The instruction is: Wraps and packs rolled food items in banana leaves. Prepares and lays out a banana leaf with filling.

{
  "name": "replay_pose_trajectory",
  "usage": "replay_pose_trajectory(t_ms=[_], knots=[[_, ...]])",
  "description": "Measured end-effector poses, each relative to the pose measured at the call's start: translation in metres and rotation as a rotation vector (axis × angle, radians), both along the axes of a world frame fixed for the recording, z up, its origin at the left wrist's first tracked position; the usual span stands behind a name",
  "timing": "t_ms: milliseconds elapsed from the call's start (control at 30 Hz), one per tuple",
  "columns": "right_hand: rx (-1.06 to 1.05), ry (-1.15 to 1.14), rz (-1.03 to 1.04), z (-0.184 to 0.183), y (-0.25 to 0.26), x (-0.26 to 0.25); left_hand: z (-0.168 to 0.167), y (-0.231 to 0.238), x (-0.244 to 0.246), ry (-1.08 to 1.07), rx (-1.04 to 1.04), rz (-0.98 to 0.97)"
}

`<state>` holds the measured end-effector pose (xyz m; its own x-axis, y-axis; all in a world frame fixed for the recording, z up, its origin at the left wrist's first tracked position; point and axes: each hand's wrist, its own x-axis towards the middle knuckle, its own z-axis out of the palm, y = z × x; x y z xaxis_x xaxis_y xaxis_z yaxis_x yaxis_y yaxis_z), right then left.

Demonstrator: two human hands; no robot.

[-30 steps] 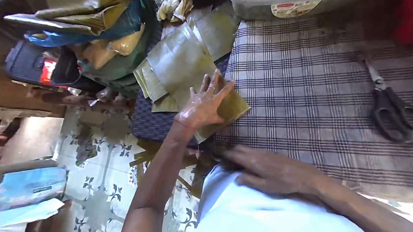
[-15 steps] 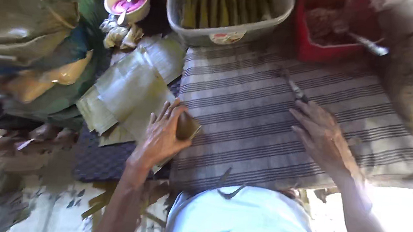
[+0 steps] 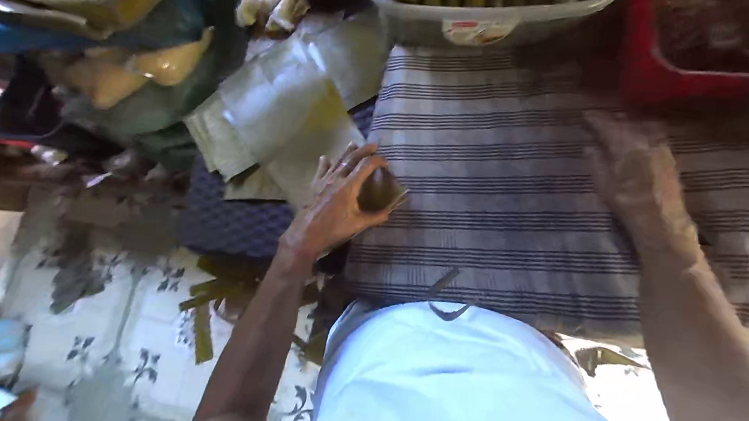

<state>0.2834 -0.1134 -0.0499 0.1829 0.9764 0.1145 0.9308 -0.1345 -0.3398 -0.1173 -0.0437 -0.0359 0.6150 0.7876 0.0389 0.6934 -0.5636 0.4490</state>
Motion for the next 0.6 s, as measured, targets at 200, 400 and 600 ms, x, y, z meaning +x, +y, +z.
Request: replay_pose_trajectory(t_ms=[200, 400, 600], knots=[[-0.045, -0.025, 0.014, -0.004, 0.009, -0.028, -0.004, 0.000, -0.004, -0.078, -0.025, 0.004], [0.032, -0.047, 0.176, -0.025, -0.002, -0.032, -0.004, -0.009, -0.004, -0.122, 0.022, 0.007], [0.236, 0.266, 0.010, -0.021, -0.002, -0.022, -0.005, 0.001, -0.012, -0.141, -0.042, -0.042]])
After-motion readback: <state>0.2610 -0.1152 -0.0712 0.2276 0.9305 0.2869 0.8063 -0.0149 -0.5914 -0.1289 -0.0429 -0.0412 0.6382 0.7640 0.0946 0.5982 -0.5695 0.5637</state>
